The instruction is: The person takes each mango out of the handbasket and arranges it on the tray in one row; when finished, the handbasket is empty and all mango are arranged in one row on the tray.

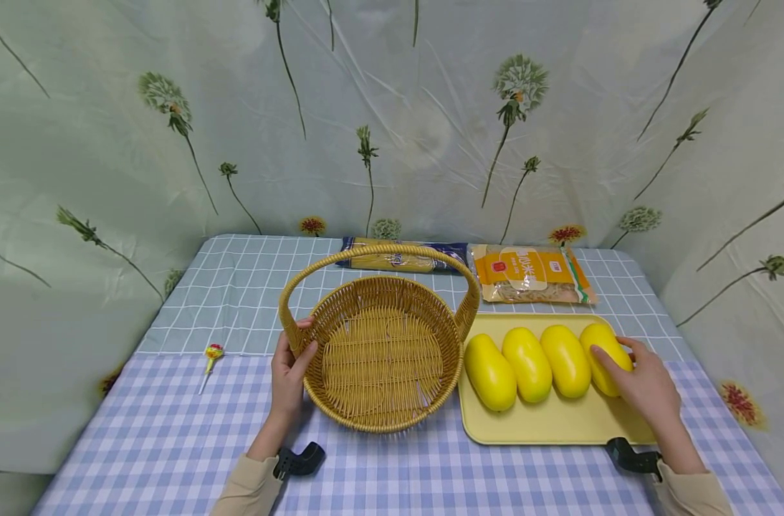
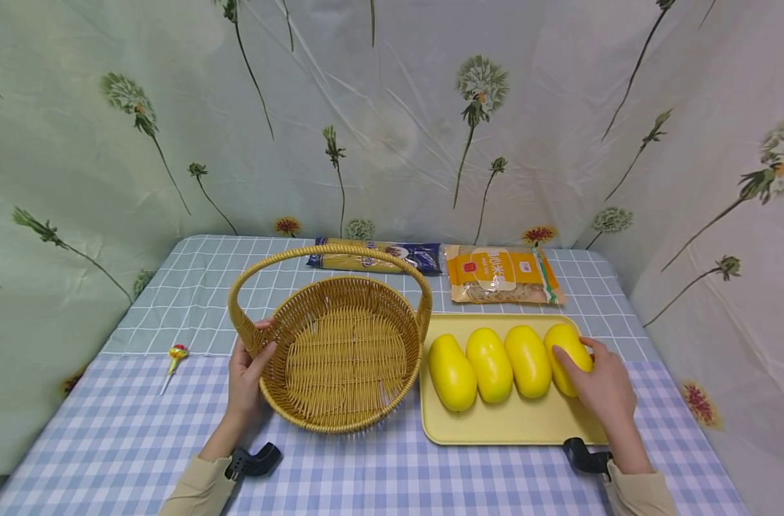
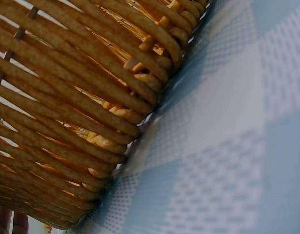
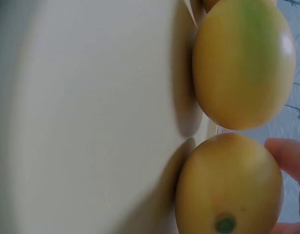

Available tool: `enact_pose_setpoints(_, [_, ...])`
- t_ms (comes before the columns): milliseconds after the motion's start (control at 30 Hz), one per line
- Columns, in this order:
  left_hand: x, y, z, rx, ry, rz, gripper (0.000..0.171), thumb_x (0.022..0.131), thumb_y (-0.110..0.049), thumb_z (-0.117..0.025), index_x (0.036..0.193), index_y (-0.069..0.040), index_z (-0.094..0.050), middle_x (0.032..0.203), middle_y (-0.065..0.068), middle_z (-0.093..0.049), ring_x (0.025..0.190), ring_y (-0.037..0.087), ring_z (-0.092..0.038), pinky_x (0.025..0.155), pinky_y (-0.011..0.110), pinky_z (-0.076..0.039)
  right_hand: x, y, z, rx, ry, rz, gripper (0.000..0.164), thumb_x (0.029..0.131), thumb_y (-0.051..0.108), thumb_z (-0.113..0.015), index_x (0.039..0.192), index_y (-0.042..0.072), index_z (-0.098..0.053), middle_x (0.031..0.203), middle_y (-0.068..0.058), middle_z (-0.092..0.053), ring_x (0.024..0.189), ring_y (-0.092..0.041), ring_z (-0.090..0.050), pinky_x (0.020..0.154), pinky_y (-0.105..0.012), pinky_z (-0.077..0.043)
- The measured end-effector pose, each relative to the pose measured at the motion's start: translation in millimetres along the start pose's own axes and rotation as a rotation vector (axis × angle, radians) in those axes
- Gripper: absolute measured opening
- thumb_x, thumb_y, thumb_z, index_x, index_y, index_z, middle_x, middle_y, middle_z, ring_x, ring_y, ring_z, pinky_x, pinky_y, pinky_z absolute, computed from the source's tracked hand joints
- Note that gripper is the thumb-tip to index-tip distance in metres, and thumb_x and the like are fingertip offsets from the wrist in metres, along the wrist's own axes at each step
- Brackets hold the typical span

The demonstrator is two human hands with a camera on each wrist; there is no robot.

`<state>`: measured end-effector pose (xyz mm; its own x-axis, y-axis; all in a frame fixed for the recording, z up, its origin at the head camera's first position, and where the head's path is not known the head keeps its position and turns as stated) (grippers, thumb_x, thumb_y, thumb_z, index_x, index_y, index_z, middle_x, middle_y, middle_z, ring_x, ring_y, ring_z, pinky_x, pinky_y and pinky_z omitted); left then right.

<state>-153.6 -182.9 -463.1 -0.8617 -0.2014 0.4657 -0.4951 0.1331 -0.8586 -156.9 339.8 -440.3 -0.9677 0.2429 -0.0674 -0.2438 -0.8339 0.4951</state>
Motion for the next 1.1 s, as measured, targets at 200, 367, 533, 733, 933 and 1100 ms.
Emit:
enact_pose_setpoints(200, [0.1, 0.5, 0.3, 0.006, 0.008, -0.011, 0.032, 0.093, 0.01, -0.048, 0.124, 0.012, -0.044, 0.13, 0.02, -0.049, 0.123, 0.03, -0.042, 0.103, 0.027, -0.035, -1, 0, 1, -0.018, 0.002, 0.03, 0.075, 0.096, 0.05, -0.045, 0.133, -0.013, -0.035, 0.117, -0.04, -0.041, 0.1, -0.051, -0.043, 0.076, -0.062, -0.04])
enact_pose_setpoints(367, [-0.2, 0.1, 0.2, 0.007, 0.009, -0.008, 0.032, 0.093, 0.01, -0.048, 0.124, 0.013, -0.044, 0.129, 0.017, -0.05, 0.123, 0.03, -0.042, 0.102, 0.027, -0.035, -2, -1, 0, -0.033, 0.016, 0.041, 0.075, 0.098, 0.05, -0.04, 0.135, -0.015, -0.033, 0.121, -0.042, -0.038, 0.105, -0.054, -0.04, 0.08, -0.066, -0.037])
enact_pose_setpoints(533, [-0.6, -1.0, -0.4, 0.01, 0.005, -0.006, 0.031, 0.093, 0.01, -0.048, 0.124, 0.012, -0.045, 0.129, 0.018, -0.05, 0.122, 0.03, -0.043, 0.102, 0.027, -0.035, -3, -2, -1, -0.038, 0.042, 0.038, 0.077, 0.098, 0.051, -0.036, 0.139, -0.013, -0.028, 0.126, -0.042, -0.034, 0.11, -0.056, -0.037, 0.082, -0.069, -0.035])
enact_pose_setpoints(733, [-0.1, -2.2, -0.9, 0.012, 0.008, -0.009, 0.031, 0.092, 0.01, -0.048, 0.124, 0.013, -0.044, 0.129, 0.02, -0.05, 0.122, 0.031, -0.043, 0.102, 0.026, -0.036, -7, -1, 0, -0.025, 0.029, 0.043, 0.075, 0.099, 0.05, -0.036, 0.139, -0.014, -0.027, 0.125, -0.042, -0.034, 0.109, -0.056, -0.038, 0.08, -0.068, -0.035])
enact_pose_setpoints(933, [-0.3, -3.2, -0.4, 0.027, 0.006, -0.007, 0.032, 0.093, 0.009, -0.048, 0.124, 0.014, -0.044, 0.129, 0.024, -0.048, 0.122, 0.031, -0.043, 0.101, 0.027, -0.037, -11, 2, 4, -0.008, -0.041, 0.069, 0.073, 0.098, 0.047, -0.041, 0.138, -0.013, -0.029, 0.12, -0.039, -0.038, 0.1, -0.052, -0.042, 0.073, -0.063, -0.04])
enact_pose_setpoints(1100, [-1.6, -5.1, 2.2, 0.066, -0.025, -0.015, 0.037, 0.092, 0.011, -0.049, 0.128, 0.013, -0.042, 0.131, 0.021, -0.048, 0.12, 0.027, -0.045, 0.098, 0.024, -0.039, -14, 8, 5, 0.027, -0.114, 0.147, 0.069, 0.098, 0.04, -0.047, 0.138, -0.013, -0.031, 0.124, -0.04, -0.035, 0.108, -0.053, -0.035, 0.083, -0.068, -0.034])
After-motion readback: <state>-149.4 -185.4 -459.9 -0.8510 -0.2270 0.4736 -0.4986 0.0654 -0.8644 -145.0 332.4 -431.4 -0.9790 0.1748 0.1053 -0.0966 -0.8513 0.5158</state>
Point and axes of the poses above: each hand's wrist, its own x-axis towards the middle knuckle, its own z-axis out of the back of the hand, y = z × x, the point moved 3 cm from there along x, towards the middle knuckle
